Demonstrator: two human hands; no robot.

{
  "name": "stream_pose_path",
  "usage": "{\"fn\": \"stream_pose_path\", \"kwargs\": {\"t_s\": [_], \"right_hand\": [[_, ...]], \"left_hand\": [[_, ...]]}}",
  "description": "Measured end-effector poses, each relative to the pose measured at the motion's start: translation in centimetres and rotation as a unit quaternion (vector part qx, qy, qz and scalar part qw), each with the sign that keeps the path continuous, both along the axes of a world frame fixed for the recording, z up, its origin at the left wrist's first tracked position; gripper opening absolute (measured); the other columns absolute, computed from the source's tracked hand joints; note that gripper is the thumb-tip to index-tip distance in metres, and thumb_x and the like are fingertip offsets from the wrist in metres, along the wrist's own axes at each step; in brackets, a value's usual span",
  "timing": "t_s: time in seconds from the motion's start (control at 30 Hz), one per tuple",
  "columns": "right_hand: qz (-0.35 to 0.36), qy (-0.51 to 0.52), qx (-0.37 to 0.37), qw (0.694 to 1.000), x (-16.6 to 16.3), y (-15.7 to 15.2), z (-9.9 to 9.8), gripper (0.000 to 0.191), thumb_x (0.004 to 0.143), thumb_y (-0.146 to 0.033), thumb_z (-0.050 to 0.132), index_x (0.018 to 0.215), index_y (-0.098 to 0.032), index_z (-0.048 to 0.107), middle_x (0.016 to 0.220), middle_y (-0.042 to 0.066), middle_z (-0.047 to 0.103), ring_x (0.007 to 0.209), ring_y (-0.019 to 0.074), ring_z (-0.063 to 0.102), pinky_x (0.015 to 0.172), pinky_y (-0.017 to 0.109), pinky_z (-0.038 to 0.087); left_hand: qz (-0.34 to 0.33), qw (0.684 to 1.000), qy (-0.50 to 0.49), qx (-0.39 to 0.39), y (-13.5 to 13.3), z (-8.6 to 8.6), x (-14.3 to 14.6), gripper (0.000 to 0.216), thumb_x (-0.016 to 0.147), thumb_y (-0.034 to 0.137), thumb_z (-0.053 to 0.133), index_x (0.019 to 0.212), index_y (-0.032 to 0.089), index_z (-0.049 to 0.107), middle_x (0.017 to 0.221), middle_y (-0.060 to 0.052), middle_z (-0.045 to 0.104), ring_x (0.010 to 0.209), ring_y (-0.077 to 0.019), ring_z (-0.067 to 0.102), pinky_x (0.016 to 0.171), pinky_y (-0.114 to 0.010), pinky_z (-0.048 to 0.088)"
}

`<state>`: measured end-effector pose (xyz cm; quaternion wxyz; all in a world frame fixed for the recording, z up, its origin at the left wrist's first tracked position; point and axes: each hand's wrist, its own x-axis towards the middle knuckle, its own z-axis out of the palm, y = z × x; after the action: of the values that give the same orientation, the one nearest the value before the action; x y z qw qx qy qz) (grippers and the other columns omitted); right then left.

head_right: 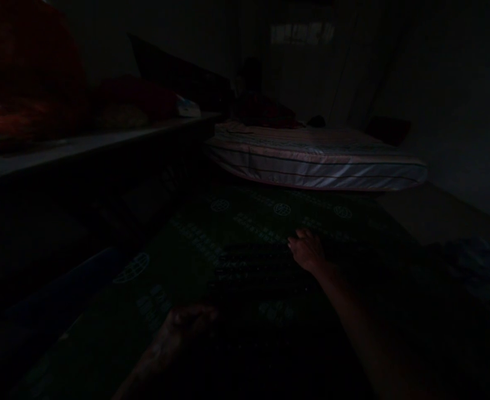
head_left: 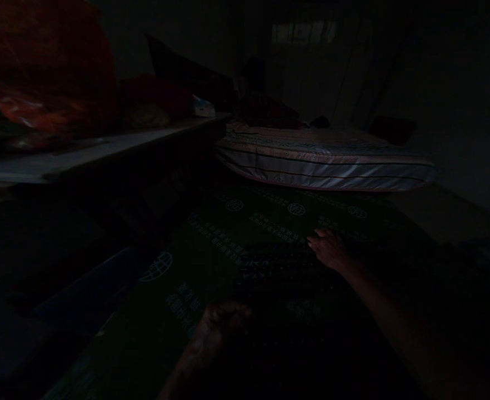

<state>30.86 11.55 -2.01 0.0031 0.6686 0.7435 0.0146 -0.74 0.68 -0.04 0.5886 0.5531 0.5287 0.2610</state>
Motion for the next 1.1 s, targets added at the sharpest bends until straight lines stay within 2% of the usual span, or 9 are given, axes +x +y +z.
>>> {"fn": "stream_pose_path", "kwargs": {"t_s": [0.27, 0.53, 0.73, 0.97, 1.1], "right_hand": [[0.005, 0.006, -0.002, 1.0, 0.0, 1.0, -0.1, 0.036, 0.093, -0.031, 0.036, 0.118, -0.025, 0.061, 0.135, 0.009, 0.048, 0.126, 0.0265, 0.038, 0.098, 0.043, 0.034], [0.021, 0.016, 0.011, 1.0, 0.3, 1.6, -0.2, 0.034, 0.093, -0.028, 0.039, 0.114, -0.024, 0.064, 0.128, 0.007, 0.055, 0.119, 0.0225, 0.045, 0.096, 0.035, 0.037], [0.019, 0.026, 0.022, 0.999, 1.0, 2.5, -0.1, 0.034, 0.09, -0.022, 0.042, 0.118, -0.022, 0.062, 0.127, 0.008, 0.055, 0.117, 0.0222, 0.047, 0.095, 0.034, 0.037], [0.045, 0.033, 0.019, 0.998, 0.5, 3.8, 0.1, 0.026, 0.085, -0.021, 0.054, 0.107, -0.022, 0.067, 0.118, 0.007, 0.06, 0.112, 0.0199, 0.049, 0.093, 0.03, 0.037], [0.047, 0.033, 0.013, 0.998, 0.4, 4.4, 0.1, 0.022, 0.082, -0.021, 0.059, 0.101, -0.02, 0.069, 0.115, 0.009, 0.061, 0.11, 0.0215, 0.049, 0.09, 0.032, 0.038]], "left_hand": [[-0.003, 1.0, -0.012, 0.002, -0.2, 0.0, -0.1, 0.042, 0.067, 0.059, 0.062, 0.064, 0.017, 0.065, 0.059, -0.001, 0.058, 0.055, -0.0124, 0.047, 0.052, -0.023, 0.037], [0.002, 1.0, -0.022, -0.005, -0.1, -0.6, -0.3, 0.04, 0.068, 0.057, 0.063, 0.068, 0.017, 0.068, 0.062, -0.001, 0.06, 0.056, -0.0122, 0.049, 0.053, -0.022, 0.038], [0.0, 1.0, -0.02, -0.004, -0.2, -0.4, -0.2, 0.042, 0.068, 0.059, 0.063, 0.069, 0.017, 0.069, 0.062, -0.001, 0.06, 0.057, -0.0129, 0.05, 0.054, -0.023, 0.04], [-0.007, 1.0, -0.012, 0.007, -0.1, -0.3, -0.2, 0.044, 0.068, 0.06, 0.061, 0.067, 0.016, 0.067, 0.061, -0.002, 0.059, 0.058, -0.0133, 0.049, 0.054, -0.023, 0.038], [-0.022, 1.0, 0.003, 0.011, 0.0, -0.3, -0.3, 0.044, 0.07, 0.06, 0.059, 0.068, 0.016, 0.065, 0.063, -0.001, 0.059, 0.059, -0.0131, 0.049, 0.056, -0.024, 0.038]]}}
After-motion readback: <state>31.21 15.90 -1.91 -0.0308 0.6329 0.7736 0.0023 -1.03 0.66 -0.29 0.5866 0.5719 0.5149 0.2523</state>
